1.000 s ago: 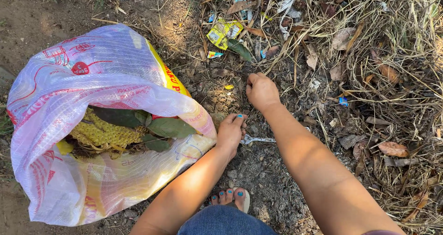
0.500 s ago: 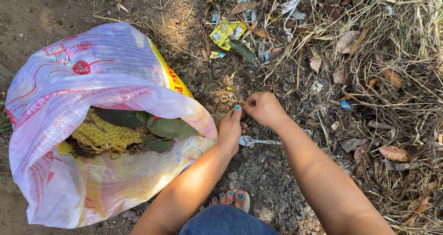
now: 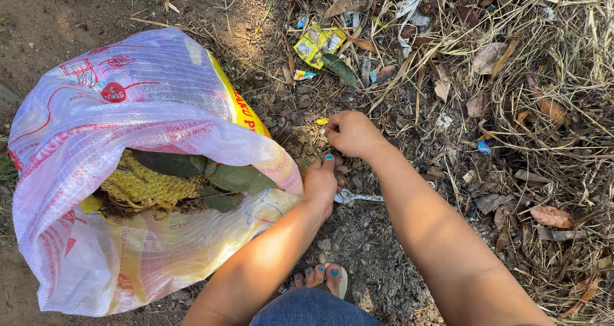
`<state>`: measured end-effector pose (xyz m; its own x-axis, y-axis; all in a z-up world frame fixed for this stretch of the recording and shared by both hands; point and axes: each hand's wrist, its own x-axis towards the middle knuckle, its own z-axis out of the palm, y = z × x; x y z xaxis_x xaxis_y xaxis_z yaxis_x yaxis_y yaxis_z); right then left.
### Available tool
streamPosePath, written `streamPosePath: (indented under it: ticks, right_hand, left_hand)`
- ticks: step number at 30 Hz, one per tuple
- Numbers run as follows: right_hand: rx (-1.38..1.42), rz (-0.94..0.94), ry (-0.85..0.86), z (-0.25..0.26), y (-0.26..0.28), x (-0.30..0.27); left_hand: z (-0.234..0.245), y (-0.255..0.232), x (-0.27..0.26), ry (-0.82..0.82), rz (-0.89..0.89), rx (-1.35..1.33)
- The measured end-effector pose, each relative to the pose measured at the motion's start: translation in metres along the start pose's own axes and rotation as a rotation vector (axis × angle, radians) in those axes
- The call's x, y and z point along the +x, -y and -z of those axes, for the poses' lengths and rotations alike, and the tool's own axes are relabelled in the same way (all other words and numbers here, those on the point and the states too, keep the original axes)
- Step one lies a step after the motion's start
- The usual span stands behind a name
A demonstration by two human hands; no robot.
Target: The person picks up trash and dry leaves from the ground and places them into a large plastic bag.
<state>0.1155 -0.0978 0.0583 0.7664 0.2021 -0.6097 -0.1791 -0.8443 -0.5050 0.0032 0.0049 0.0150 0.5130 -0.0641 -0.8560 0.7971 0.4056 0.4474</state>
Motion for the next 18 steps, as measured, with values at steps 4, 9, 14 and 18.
streamPosePath:
  ticks: [4,9,14,18]
  right_hand:
    - [-0.258,0.379,-0.169,-0.027,0.026,0.032]
    - [-0.463,0.450,-0.075,-0.044,0.030,0.049]
    - [-0.232,0.287,-0.113,-0.033,0.021,0.042]
    - [-0.188,0.544,-0.171,-0.046,0.036,0.041]
  left_hand:
    - [0.003,0.011,-0.006,0.015,-0.037,0.034]
    - [0.008,0.010,-0.013,0.018,-0.077,0.046]
    - [0.007,0.004,-0.024,-0.022,-0.069,0.109]
    - [0.011,0.001,-0.032,-0.054,-0.089,0.143]
